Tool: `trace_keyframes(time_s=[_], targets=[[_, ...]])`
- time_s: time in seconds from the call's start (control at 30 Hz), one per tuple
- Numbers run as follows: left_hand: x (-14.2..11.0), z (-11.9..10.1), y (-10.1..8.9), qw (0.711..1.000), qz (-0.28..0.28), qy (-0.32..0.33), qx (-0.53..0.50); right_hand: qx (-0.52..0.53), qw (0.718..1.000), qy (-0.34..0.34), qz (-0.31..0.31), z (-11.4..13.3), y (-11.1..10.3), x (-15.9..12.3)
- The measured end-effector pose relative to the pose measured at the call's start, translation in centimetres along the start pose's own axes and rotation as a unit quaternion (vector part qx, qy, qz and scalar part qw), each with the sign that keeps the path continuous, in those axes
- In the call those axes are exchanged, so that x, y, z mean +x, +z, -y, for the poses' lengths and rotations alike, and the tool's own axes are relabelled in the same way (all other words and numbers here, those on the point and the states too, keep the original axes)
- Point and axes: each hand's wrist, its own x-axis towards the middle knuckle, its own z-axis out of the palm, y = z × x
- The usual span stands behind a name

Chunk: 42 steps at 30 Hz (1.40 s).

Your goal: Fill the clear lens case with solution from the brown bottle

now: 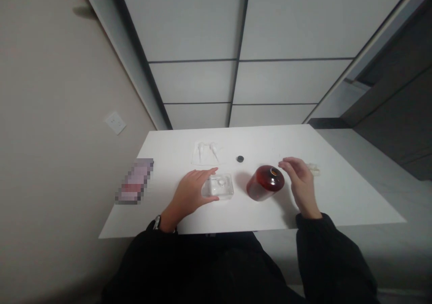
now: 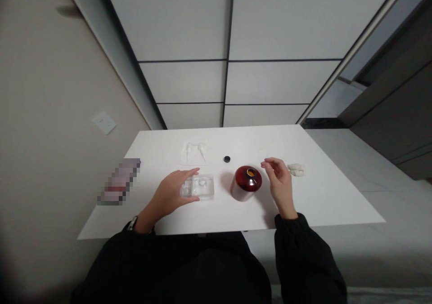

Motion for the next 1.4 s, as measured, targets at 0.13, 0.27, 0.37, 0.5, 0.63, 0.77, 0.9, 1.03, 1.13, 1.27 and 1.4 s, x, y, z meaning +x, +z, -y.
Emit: trace_keyframes(time_s=[0.13, 0.27, 0.37, 0.5, 0.63, 0.77, 0.9, 1.03, 1.13, 1.27, 1.4], targets=[[0.7, 1.1, 0.2, 1.000, -0.013, 0.007, 0.006, -0.071, 0.979, -0.009, 0.189, -1.0, 1.3, 3.3], [1.4, 2.2, 0.1, 1.000, -0.024, 0.006, 0.010, -0.127, 0.927, -0.088, 0.343, -1.2, 4.6, 6.2], [1.6, 2.6, -0.1, 1.000, -0.025, -0.003, 0.002, -0.126, 0.896, -0.107, 0.413, -1.3, 7.0, 7.3], [1.5, 2.5, -0.3, 1.000, -0.020, -0.007, -0.020, -0.113, 0.894, -0.108, 0.421, -0.9, 6.7, 8.2], [1.4, 2.6, -0.3, 0.999, -0.022, -0.011, -0.040, 0.039, 0.977, -0.099, 0.185, 2.2, 2.4, 7.4], [1.4, 2.9, -0.1, 0.999, -0.021, -0.013, -0.044, 0.166, 0.967, -0.176, 0.080, 6.7, 0.4, 2.8], [1.5, 3.2, 0.1, 0.999, -0.021, -0.014, -0.042, 0.150, 0.961, -0.214, 0.086, 7.3, 2.6, -1.6], [1.5, 3.1, 0.1, 0.999, -0.012, -0.024, -0.040, 0.163, 0.971, -0.171, 0.039, 5.2, 4.9, -2.7], [1.6, 2.8, 0.0, 0.999, -0.006, -0.032, -0.039, 0.151, 0.973, -0.171, 0.028, 4.3, 5.7, -2.5], [1.6, 2.6, -0.1, 0.998, -0.015, -0.034, -0.045, 0.107, 0.975, -0.191, 0.048, 4.4, 6.3, -2.0], [1.5, 2.7, -0.1, 0.998, -0.016, -0.026, -0.052, 0.082, 0.976, -0.184, 0.082, 4.5, 6.9, -1.3]])
